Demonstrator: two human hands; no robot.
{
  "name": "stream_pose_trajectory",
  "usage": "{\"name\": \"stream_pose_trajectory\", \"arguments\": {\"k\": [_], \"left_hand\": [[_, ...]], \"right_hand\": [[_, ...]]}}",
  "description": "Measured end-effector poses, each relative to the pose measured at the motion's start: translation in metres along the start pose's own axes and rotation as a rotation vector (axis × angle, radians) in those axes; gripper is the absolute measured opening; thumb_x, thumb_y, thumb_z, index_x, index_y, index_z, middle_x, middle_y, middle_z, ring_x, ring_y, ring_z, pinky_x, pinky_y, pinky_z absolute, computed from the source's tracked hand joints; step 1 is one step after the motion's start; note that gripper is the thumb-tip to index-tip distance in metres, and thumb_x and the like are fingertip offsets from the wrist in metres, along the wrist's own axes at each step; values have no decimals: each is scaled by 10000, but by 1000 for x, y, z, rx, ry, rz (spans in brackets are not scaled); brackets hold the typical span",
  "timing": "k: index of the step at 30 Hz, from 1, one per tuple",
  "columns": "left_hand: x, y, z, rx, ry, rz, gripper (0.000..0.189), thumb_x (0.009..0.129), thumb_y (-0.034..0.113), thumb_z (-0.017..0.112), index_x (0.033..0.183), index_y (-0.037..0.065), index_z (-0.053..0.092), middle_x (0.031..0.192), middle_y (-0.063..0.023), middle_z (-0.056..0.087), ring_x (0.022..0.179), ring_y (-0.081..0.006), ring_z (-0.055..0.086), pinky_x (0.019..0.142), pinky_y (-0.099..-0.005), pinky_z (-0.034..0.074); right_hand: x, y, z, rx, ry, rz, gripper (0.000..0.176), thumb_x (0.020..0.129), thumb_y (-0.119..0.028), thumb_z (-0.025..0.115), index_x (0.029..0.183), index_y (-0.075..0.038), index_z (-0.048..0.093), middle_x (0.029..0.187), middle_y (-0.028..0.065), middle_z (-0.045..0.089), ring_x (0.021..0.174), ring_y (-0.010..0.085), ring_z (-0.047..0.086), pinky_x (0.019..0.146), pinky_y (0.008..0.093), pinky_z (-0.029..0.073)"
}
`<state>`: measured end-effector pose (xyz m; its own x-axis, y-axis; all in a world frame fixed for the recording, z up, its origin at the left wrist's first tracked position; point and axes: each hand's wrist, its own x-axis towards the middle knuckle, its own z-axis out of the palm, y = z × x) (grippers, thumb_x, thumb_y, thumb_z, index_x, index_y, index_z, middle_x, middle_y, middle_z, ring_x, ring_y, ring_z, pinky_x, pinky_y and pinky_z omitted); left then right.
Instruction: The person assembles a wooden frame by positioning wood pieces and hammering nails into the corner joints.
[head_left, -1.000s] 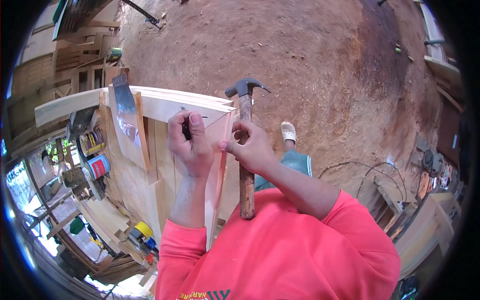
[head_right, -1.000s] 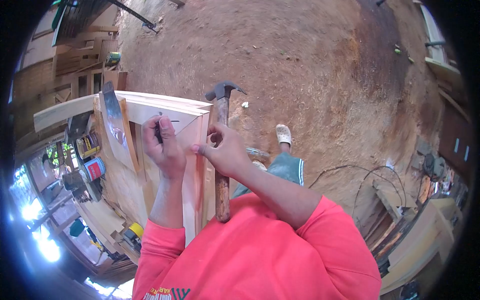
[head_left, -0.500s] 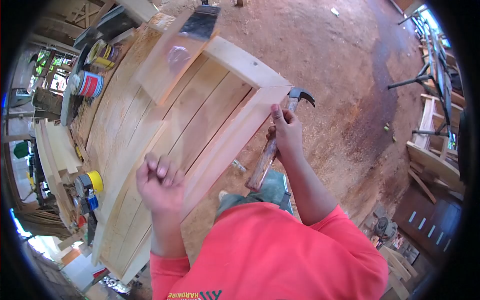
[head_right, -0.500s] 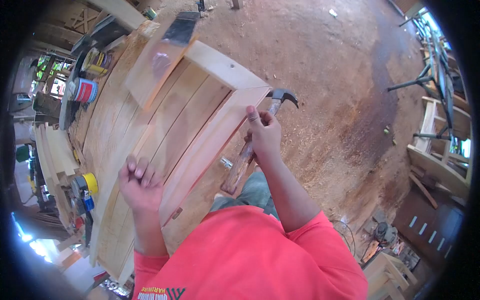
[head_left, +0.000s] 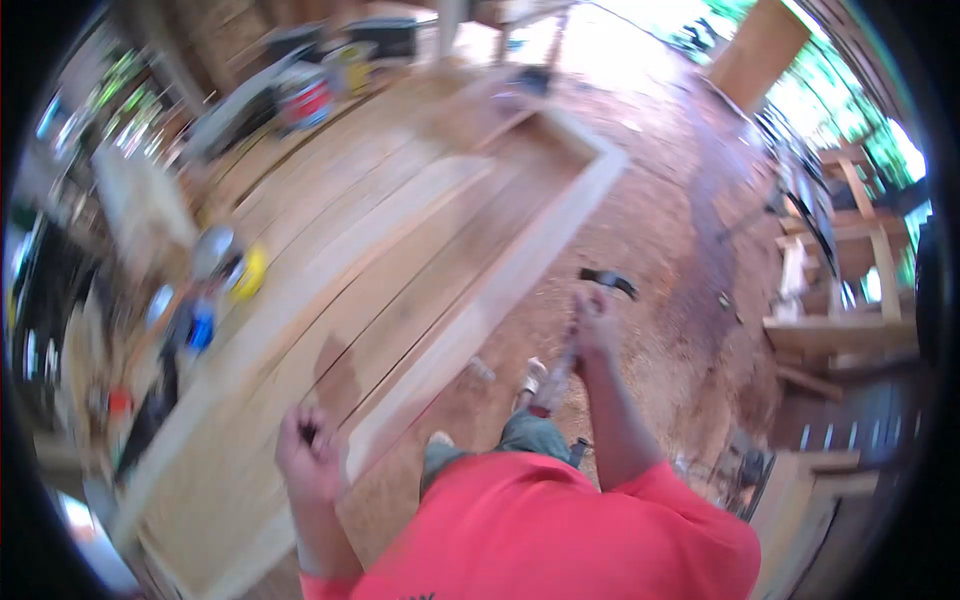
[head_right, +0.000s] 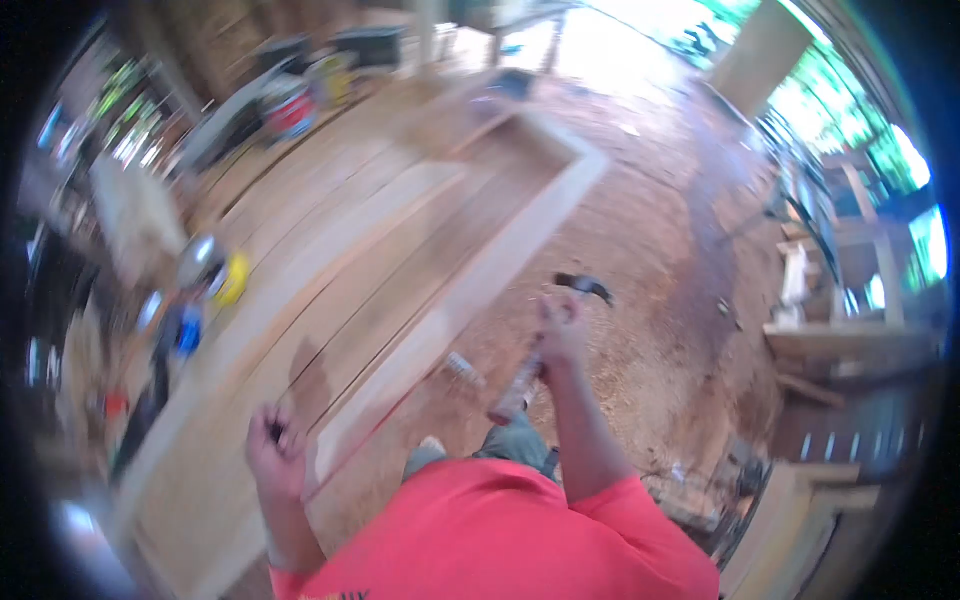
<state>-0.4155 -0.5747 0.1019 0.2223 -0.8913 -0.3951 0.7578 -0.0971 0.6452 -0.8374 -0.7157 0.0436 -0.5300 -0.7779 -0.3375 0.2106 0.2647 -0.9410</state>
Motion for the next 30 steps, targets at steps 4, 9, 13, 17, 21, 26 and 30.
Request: {"name": "stream_pose_trajectory", "arguments": {"k": [4,9,13,17,21,26,30], "left_hand": [[-27,35,-34,260,-87,55,397,1084,420,532,801,141,535,664,24,479,528,-79,408,474,-259,307],[-77,81,-78,405,-87,268,393,1102,406,510,849,112,567,682,51,408,579,-62,362,509,-253,290],[-139,100,-141,293,-32,306,345,1093,366,551,949,65,636,722,50,435,636,-73,393,544,-257,326],[-216,123,-233,775,143,544,343,1080,354,577,979,34,650,769,32,527,692,-104,465,610,-296,410],[-299,172,-308,1295,184,547,337,1065,342,603,961,23,630,804,25,573,735,-118,494,662,-330,451],[-320,219,-399,1154,211,651,296,1051,344,632,941,74,580,776,43,499,670,-96,446,595,-291,396],[-351,287,-385,700,154,249,269,1045,357,646,912,146,546,761,78,386,606,-42,341,526,-240,270]], "right_hand": [[-65,28,-39,-237,-138,-41,535,951,-154,724,1398,-124,432,790,16,549,618,135,568,487,313,532],[-107,57,-70,-75,-402,352,192,1014,-170,675,1120,-101,530,817,37,583,581,126,550,475,280,511],[-215,75,-63,18,-370,324,226,1041,-227,682,1094,-61,540,856,31,591,638,81,552,531,252,533],[-298,142,-80,94,-397,327,175,1048,-199,662,1067,-72,543,840,16,582,633,77,547,534,244,527],[-391,202,-101,114,-395,451,143,1052,-188,650,1038,-86,550,821,-4,561,624,73,531,541,234,514],[-480,266,-173,333,-305,787,100,1054,-217,632,1023,-150,563,817,-30,546,640,80,525,588,280,529],[-555,308,-213,272,-339,608,97,1058,-225,621,1026,-155,562,814,-22,550,645,92,541,600,289,543]]}}
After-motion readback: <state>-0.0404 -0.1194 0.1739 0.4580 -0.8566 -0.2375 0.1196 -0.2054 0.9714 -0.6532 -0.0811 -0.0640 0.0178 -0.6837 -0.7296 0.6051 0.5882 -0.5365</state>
